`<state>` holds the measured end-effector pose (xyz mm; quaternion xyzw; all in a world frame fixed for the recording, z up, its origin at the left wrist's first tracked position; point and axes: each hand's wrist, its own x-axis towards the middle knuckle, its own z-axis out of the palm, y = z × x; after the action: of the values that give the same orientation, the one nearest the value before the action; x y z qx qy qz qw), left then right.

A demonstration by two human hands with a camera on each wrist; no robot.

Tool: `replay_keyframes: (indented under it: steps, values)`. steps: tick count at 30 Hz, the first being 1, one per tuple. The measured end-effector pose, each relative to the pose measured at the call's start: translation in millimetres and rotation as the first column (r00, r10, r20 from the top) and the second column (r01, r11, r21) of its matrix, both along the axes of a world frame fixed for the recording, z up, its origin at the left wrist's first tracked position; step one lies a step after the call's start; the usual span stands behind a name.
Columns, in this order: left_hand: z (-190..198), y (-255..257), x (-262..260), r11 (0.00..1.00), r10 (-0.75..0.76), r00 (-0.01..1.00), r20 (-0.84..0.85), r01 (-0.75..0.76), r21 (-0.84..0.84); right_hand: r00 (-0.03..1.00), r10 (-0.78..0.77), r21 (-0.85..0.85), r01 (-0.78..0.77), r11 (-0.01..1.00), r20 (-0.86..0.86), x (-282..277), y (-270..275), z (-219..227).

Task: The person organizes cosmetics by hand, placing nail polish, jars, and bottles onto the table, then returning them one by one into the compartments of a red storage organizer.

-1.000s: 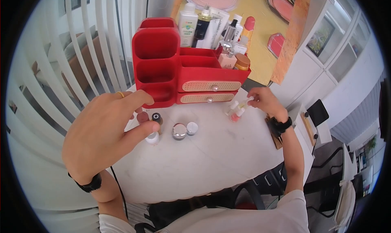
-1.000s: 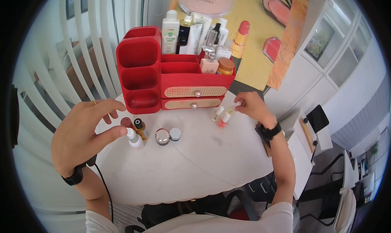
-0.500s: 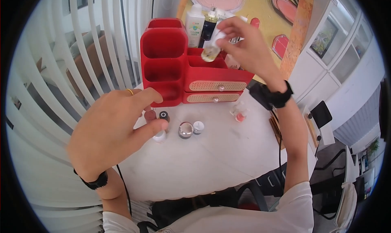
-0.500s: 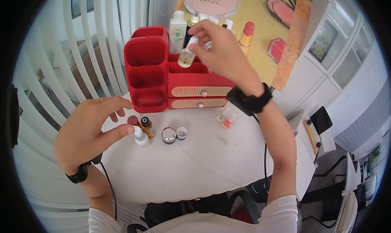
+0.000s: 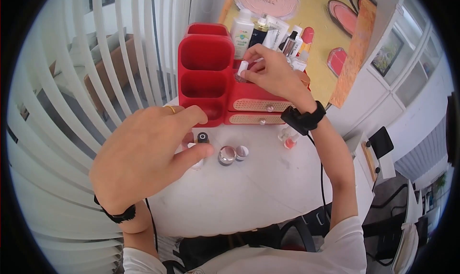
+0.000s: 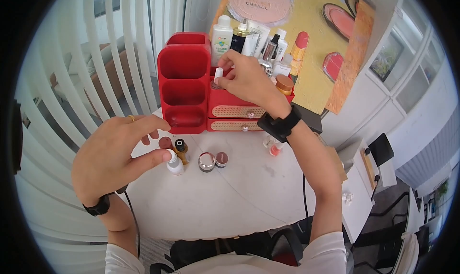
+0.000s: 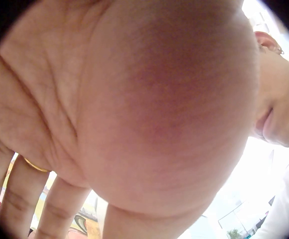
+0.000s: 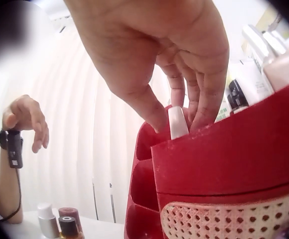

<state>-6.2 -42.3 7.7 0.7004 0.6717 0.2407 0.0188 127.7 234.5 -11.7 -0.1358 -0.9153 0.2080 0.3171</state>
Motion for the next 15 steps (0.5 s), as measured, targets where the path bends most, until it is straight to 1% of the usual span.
replay_keyframes:
  steps: [2,3,4,6,7,8,9,10,12,13,15]
  values:
    - [-0.4,0.4,-0.4,1.0,-0.013,1.0,-0.012,0.013,0.015,0.997,-0.054,0.126,0.059,0.99,-0.05,15.9,-7.0,10.3]
    - [-0.5,-0.1,-0.8,1.0,-0.006,1.0,-0.01,0.007,0.02,0.991,-0.101,0.105,0.11,0.988,-0.091,28.1,-15.0,17.5]
    - [-0.9,-0.5,-1.3,1.0,0.0,1.0,-0.006,0.0,0.025,0.99,-0.108,0.101,0.116,0.988,-0.088,42.0,-19.8,20.2]
    - [-1.6,0.2,-2.4,0.999,-0.006,1.0,-0.021,0.007,0.034,0.978,-0.206,0.117,0.201,0.973,0.027,73.1,-24.7,21.0]
    - [-1.9,0.6,-2.4,0.999,-0.005,0.999,-0.038,0.006,0.048,0.977,-0.211,0.116,0.207,0.972,0.03,88.9,-21.8,16.2]
    - [-1.9,1.1,-1.9,0.999,-0.011,0.999,-0.035,0.013,0.047,0.957,-0.233,0.127,0.213,0.969,0.174,105.3,-15.9,7.5]
    - [-1.7,1.9,-1.0,1.0,-0.006,0.999,-0.031,0.007,0.03,0.916,-0.253,0.139,0.219,0.966,0.312,119.9,-10.8,-2.4]
    - [-1.3,2.9,-0.3,1.0,-0.001,1.0,-0.03,0.002,0.014,0.914,-0.26,0.139,0.227,0.964,0.312,131.8,-6.7,-13.7]
    - [-2.0,3.9,-0.4,1.0,-0.01,0.999,-0.043,0.01,0.011,0.847,-0.332,0.079,0.33,0.941,0.415,151.8,1.1,-39.7]
    - [-1.9,4.2,0.1,1.0,-0.009,0.998,-0.055,0.009,0.007,0.847,-0.337,0.079,0.335,0.939,0.412,160.3,4.7,-52.1]
    - [-0.2,4.1,2.9,1.0,-0.004,1.0,-0.027,0.004,0.001,0.794,-0.337,0.005,0.388,0.921,0.506,171.1,10.2,-71.3]
